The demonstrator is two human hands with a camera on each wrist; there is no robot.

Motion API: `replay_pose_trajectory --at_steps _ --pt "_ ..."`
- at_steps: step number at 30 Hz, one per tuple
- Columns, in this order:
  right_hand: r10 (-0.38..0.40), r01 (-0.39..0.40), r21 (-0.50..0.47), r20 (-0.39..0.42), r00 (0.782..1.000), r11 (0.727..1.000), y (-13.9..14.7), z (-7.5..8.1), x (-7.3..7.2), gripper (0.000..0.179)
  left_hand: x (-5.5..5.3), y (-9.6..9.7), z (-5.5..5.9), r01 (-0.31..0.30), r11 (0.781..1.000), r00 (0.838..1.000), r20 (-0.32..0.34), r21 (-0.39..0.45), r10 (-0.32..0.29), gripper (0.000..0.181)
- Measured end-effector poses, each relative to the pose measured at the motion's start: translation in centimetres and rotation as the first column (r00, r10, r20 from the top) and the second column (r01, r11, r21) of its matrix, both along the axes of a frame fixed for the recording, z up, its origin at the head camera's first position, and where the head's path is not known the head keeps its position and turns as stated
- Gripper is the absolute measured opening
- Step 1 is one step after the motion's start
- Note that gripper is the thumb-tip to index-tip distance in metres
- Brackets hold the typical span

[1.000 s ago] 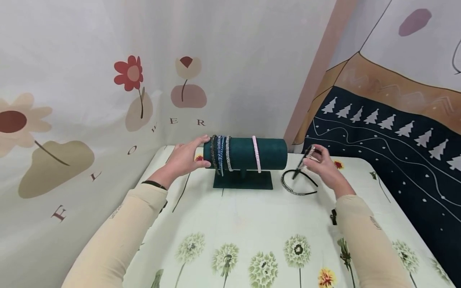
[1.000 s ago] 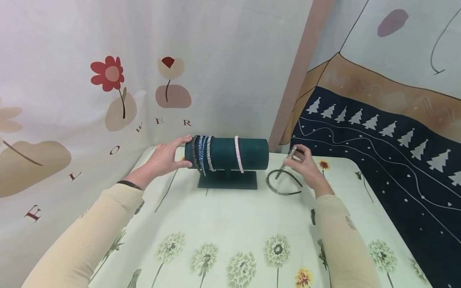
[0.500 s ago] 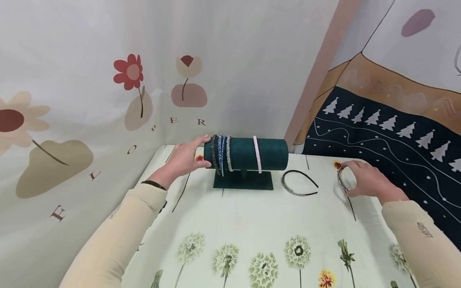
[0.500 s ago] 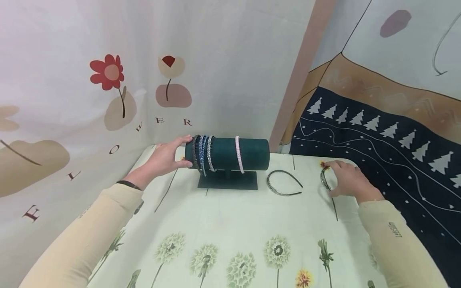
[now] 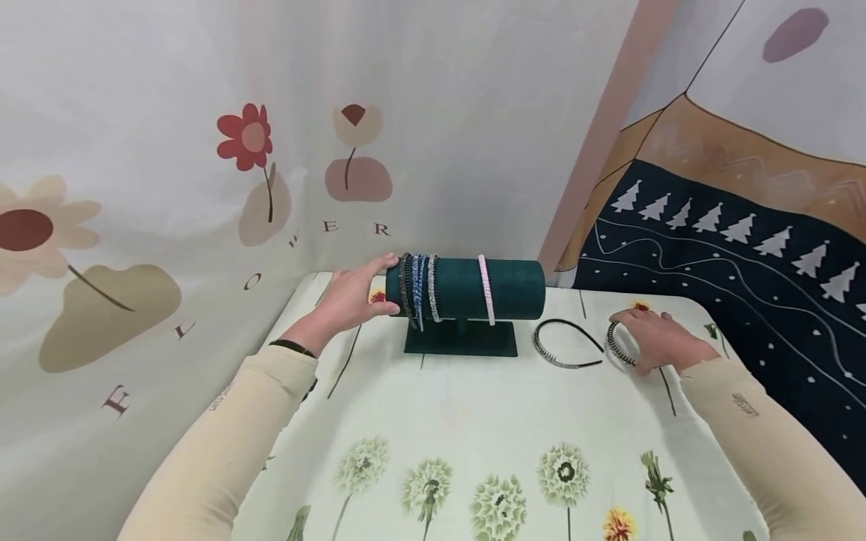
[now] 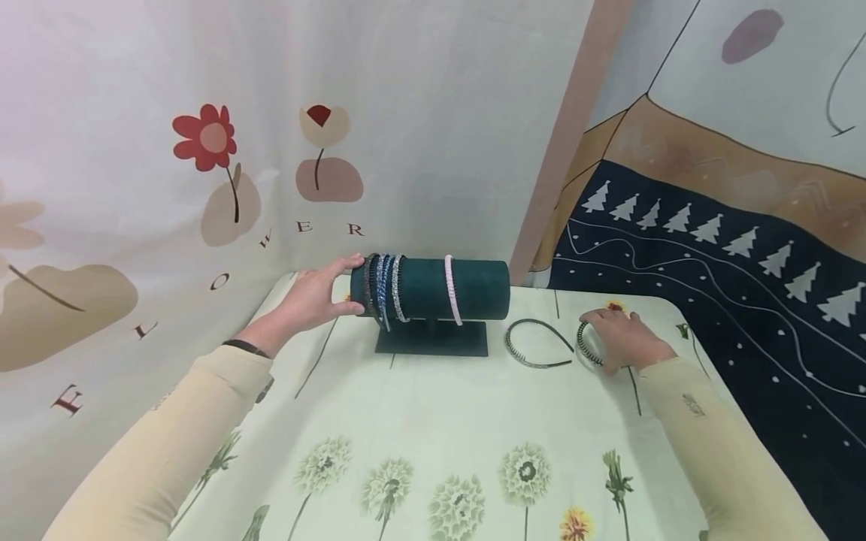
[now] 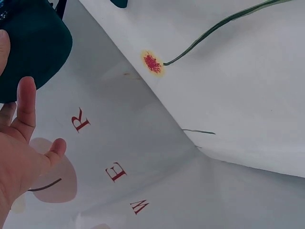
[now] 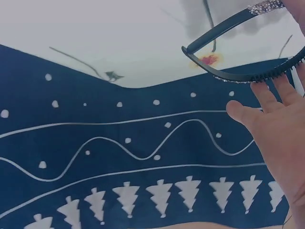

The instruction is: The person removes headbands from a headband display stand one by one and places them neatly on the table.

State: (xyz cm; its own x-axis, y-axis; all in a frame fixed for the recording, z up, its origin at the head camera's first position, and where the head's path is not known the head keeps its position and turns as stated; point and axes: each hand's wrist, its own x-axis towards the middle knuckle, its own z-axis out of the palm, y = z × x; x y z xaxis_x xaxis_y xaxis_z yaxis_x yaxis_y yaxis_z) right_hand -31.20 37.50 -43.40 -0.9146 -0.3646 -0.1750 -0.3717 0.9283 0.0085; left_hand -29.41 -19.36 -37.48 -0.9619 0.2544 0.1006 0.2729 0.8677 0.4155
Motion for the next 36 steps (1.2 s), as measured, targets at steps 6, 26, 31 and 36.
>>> replay_pose_trajectory --at_steps 6,26,31,36 --pt "-0.009 0.009 0.001 0.032 0.999 1.000 -0.8 -0.5 -0.7 0.106 0.1 -0.1 -0.1 -0.006 1.000 1.000 0.004 0.003 0.006 0.097" --pt "0.003 -0.003 0.047 0.003 1.000 0.999 -1.4 -1.9 -1.1 0.101 0.3 0.1 0.0 -0.006 1.000 1.000 0.011 -0.001 0.006 0.096" --pt "0.014 -0.012 0.084 -0.020 1.000 0.996 -1.5 -2.1 -1.4 0.100 0.3 0.0 0.0 -0.001 1.000 1.000 0.003 0.003 0.001 0.097" --pt "0.029 -0.026 0.092 -0.029 0.999 0.995 -1.5 -2.3 -1.5 0.101 0.3 0.0 0.0 -0.003 1.000 1.000 -0.004 0.007 0.003 0.097"
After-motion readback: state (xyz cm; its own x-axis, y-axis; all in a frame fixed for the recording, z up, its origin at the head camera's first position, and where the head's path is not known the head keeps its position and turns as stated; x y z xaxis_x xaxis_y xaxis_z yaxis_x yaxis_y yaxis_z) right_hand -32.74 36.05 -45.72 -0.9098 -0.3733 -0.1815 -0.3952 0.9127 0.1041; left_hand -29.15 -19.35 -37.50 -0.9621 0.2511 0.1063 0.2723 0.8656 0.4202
